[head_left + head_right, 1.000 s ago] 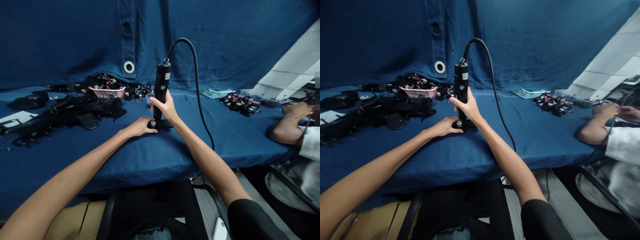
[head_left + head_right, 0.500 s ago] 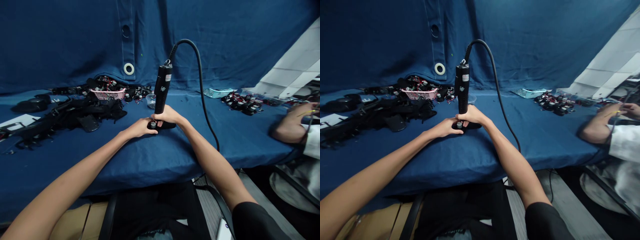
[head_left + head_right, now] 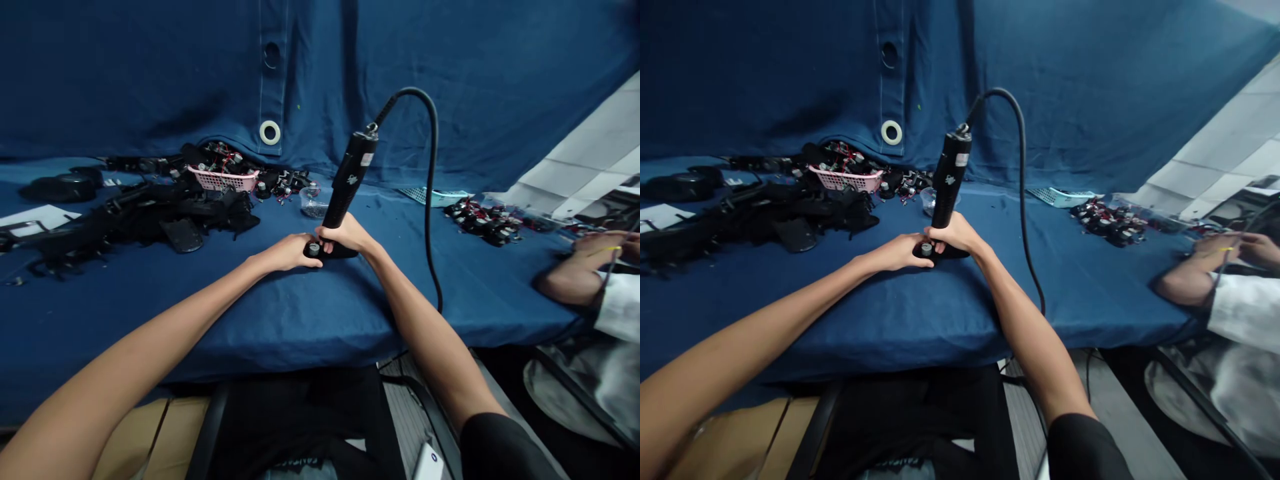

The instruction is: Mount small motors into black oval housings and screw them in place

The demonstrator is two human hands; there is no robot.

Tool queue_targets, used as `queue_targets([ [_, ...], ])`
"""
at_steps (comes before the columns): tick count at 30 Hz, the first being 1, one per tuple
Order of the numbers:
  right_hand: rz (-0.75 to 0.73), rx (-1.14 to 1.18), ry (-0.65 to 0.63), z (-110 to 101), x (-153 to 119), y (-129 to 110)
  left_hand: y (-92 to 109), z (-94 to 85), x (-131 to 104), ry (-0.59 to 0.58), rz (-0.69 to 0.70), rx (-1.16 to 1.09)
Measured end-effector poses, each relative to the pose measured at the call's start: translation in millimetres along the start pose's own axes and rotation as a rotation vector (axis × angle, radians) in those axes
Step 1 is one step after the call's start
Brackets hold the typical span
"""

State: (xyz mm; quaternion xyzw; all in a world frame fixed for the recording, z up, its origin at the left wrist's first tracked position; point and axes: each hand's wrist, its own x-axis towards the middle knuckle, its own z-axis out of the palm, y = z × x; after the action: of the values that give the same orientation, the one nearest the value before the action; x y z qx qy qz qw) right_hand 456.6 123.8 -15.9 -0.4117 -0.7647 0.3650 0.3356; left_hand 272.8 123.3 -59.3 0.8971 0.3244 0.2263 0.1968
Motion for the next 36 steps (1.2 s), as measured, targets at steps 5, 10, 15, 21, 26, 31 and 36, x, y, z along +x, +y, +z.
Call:
queue_targets([
  [5,-0.016,0.093,0.091,-10,-2,-14,2,2.0,2,0.014,-0.033,0.008],
  [10,-0.014,0.261,0.328,-33,2,-6,0,4.5,0,0.035,-0.056,-0.010],
  [15,0.257,0.362,0.451,-50,7,35,-1,8.6,-4,0.069,-0.060,-0.025],
  [21,0.610,0.350,0.413,-42,10,66,3,10.2,-11,0.176,-0.011,-0.029],
  [26,0.755,0.213,0.370,-31,10,68,8,2.2,-14,0.345,-0.018,-0.107],
  [31,0.737,0.000,0.291,-34,5,53,1,0.2,-8,0.486,-0.132,-0.326],
  [36,0.339,-0.094,0.345,-34,-9,12,-2,-10.2,-2,0.478,-0.211,-0.545],
])
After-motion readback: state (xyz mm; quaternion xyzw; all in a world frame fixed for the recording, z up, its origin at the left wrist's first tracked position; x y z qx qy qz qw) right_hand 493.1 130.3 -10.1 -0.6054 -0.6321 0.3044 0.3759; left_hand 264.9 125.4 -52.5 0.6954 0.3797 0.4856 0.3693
